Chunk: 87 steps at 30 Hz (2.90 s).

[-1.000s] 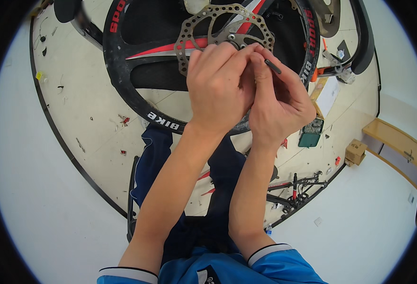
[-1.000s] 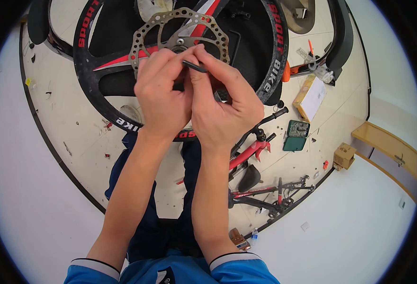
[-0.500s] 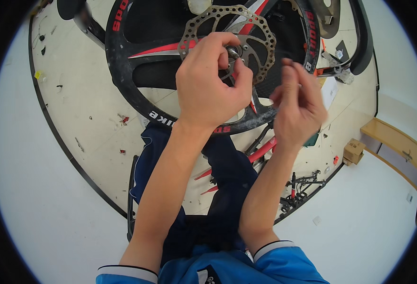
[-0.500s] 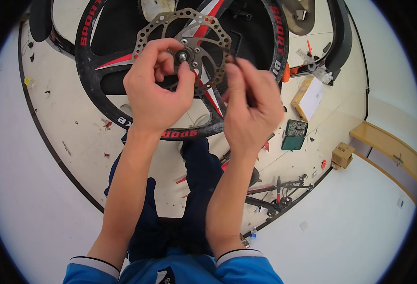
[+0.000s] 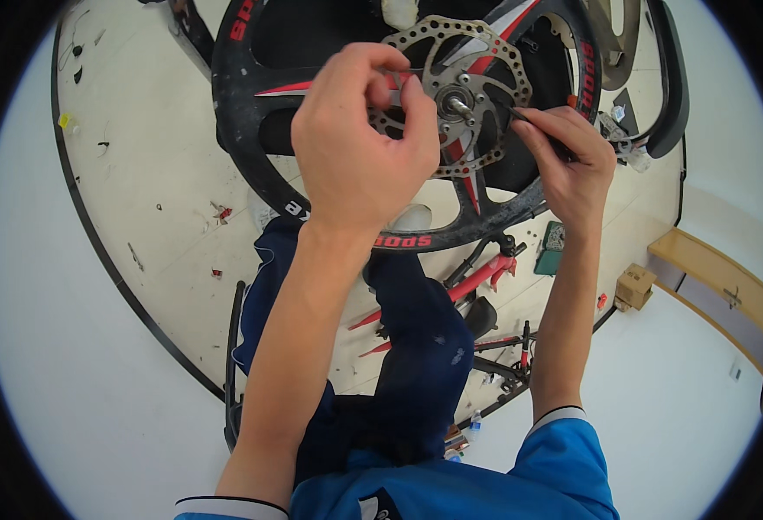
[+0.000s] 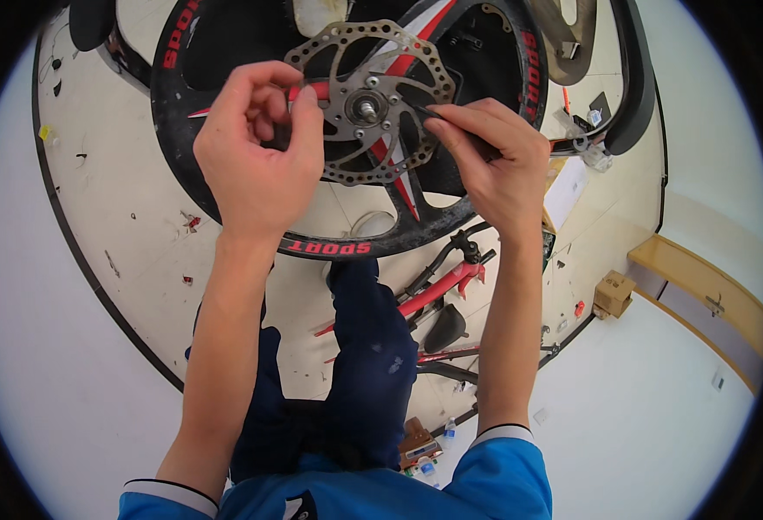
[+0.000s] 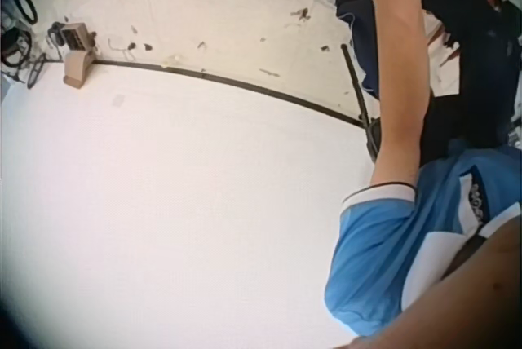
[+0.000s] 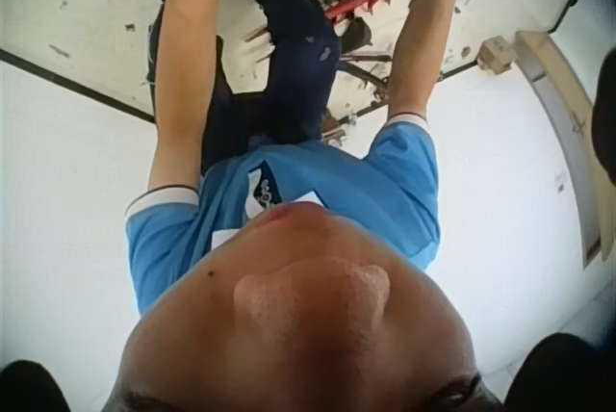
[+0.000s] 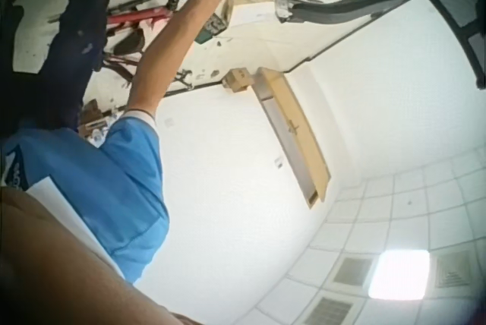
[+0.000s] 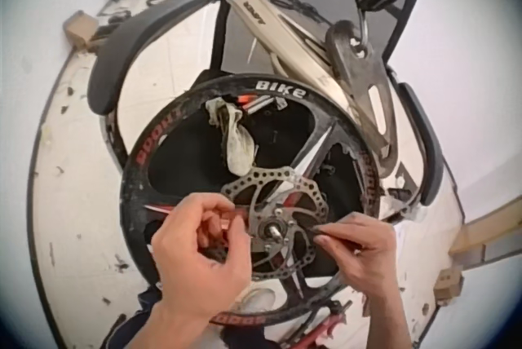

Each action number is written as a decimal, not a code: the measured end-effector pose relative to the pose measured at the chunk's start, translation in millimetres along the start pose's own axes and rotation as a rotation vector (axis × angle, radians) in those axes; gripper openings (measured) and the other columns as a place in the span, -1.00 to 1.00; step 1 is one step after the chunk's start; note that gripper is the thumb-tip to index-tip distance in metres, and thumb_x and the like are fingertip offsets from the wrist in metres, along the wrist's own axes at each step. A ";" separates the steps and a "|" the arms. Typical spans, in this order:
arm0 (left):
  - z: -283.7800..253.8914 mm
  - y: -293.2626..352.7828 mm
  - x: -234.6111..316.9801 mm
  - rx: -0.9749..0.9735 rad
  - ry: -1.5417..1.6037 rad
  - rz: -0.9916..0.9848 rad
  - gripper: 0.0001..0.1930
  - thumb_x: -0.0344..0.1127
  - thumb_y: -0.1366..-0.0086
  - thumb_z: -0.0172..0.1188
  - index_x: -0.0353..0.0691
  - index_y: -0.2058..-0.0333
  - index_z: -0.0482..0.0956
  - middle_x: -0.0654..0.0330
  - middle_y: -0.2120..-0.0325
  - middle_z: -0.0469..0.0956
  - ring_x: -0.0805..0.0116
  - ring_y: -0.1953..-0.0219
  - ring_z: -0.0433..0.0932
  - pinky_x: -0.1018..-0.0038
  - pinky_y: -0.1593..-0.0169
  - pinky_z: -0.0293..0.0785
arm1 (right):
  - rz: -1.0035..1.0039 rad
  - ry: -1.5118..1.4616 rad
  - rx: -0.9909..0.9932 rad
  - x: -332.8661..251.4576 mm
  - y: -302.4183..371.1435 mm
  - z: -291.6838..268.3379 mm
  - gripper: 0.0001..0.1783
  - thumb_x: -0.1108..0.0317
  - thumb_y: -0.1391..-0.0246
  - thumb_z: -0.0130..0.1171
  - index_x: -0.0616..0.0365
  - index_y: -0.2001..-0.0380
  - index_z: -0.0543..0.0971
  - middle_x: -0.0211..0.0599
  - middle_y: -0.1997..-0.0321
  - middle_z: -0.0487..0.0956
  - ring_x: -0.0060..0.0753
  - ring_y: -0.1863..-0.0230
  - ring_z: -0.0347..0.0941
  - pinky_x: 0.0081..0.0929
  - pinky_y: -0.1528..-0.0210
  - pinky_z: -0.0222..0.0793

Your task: The person uses an Allen key to tighten bolts on a bicycle disc brake rotor attached to a wheel. The person rotates the wheel and continues to tighten the bolts.

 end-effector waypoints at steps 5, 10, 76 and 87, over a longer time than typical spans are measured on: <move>-6.4 -4.8 -22.1 0.007 -0.108 -0.136 -0.58 -0.25 -0.18 0.35 -0.29 0.06 0.45 0.16 0.42 0.38 0.27 0.33 0.45 0.37 0.24 0.44 | 0.004 -0.002 -0.044 6.7 0.1 7.4 -0.85 0.56 -0.01 0.39 0.24 0.29 0.73 -0.36 0.47 0.61 -0.61 0.48 0.44 -0.66 0.47 0.26; 21.7 6.6 -33.1 -0.169 0.017 -0.215 -0.53 -0.10 -0.33 0.25 -0.36 0.00 0.40 0.04 0.31 0.51 0.19 0.27 0.50 0.30 0.19 0.46 | -0.043 0.028 -0.075 5.4 -4.9 8.3 -0.84 0.54 0.00 0.39 0.21 0.28 0.73 -0.36 0.47 0.60 -0.58 0.51 0.43 -0.63 0.50 0.24; 37.3 18.7 -33.7 -0.054 0.032 -0.207 -0.60 -0.21 -0.38 0.23 -0.41 0.03 0.33 0.04 0.35 0.57 0.25 0.34 0.51 0.33 0.21 0.45 | 0.414 -0.045 0.225 6.8 34.7 34.7 -0.81 0.45 -0.14 0.33 0.41 0.25 0.68 -0.28 0.56 0.63 -0.70 0.54 0.43 -0.67 0.48 0.31; 40.7 17.5 -33.4 -0.147 0.078 -0.299 -0.63 -0.23 -0.37 0.22 -0.39 0.08 0.33 -0.06 0.28 0.53 -0.05 0.18 0.51 0.16 0.08 0.41 | 0.476 -0.250 0.201 17.1 37.6 40.5 -0.81 0.40 -0.22 0.30 0.36 0.23 0.69 -0.55 0.52 0.57 -0.83 0.53 0.31 -0.78 0.50 0.16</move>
Point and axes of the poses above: each hand's wrist, its own y-axis away from the middle knuckle, its own z-axis out of the palm, x = y × z, the point moved 10 cm from there along -y, towards the middle knuckle
